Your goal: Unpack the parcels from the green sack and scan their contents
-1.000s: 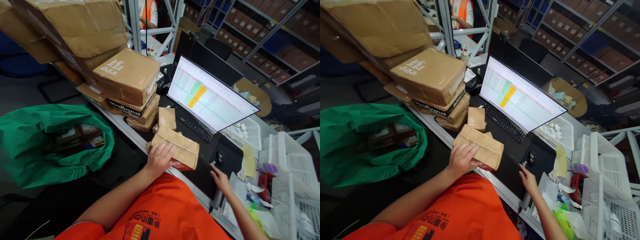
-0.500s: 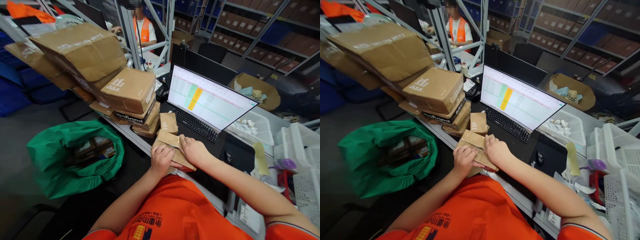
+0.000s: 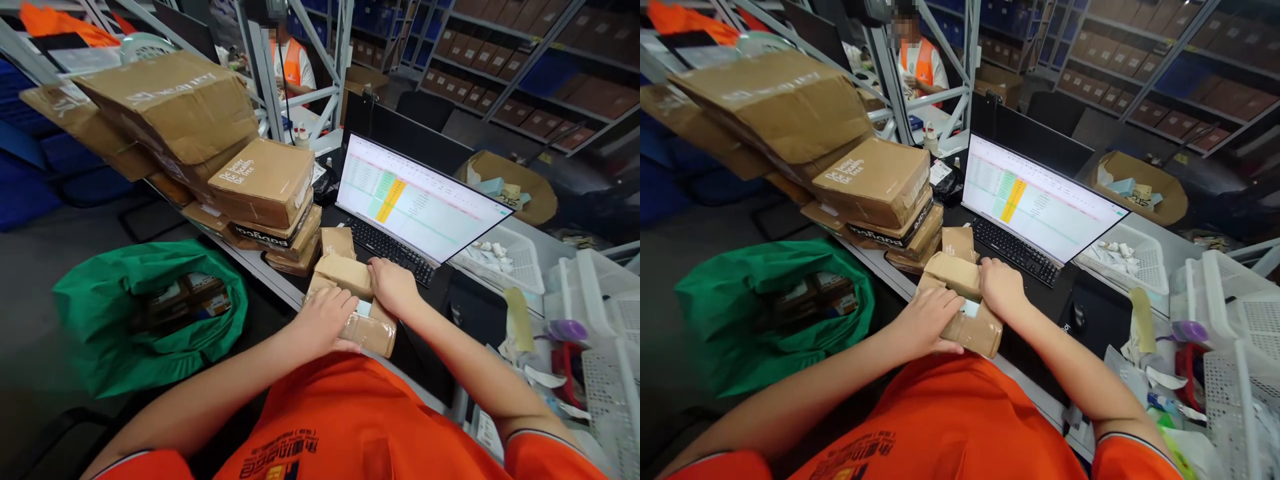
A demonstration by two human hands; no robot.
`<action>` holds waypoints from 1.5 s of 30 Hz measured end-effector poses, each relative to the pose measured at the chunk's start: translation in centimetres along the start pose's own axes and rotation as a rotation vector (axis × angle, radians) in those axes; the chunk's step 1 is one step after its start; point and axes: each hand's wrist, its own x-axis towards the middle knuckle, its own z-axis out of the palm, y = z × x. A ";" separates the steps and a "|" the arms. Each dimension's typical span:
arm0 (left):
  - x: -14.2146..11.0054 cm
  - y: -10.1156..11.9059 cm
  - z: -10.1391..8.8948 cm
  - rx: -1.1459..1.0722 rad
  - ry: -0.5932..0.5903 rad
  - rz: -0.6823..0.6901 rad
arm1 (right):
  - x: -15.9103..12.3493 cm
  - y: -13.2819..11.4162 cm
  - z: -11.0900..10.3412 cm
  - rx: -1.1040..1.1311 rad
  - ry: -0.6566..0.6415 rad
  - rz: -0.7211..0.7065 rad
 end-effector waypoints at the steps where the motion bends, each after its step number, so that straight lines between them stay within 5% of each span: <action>1: 0.5 0.0 -0.2 0.031 -0.024 0.012 | -0.4 -0.3 0.2 -0.004 0.045 -0.019; 10: 3.0 -0.2 1.2 0.076 0.082 -0.063 | 3.1 1.8 0.8 0.101 -0.070 0.006; 21: 3.0 -0.5 2.7 0.238 0.733 0.340 | 4.5 3.2 2.0 0.269 -0.161 0.048; 26: 1.7 -0.2 4.2 0.251 0.857 0.329 | 3.9 2.9 2.2 0.312 -0.131 0.049; 29: 1.7 0.6 3.4 0.180 0.652 0.125 | 3.5 2.8 2.1 0.318 -0.064 0.070; 36: 9.3 2.6 -2.6 0.088 -0.490 0.080 | 4.6 3.4 2.0 0.423 -0.129 0.078; 38: 10.9 2.6 -3.0 0.020 -0.693 0.066 | 4.8 3.4 2.3 0.423 -0.103 0.090; 40: 11.6 2.6 -2.8 -0.008 -0.763 0.056 | 4.7 3.3 2.6 0.415 -0.058 0.103; 45: 9.8 3.7 -2.2 0.073 -0.703 0.027 | 4.0 2.7 2.9 0.432 -0.003 0.128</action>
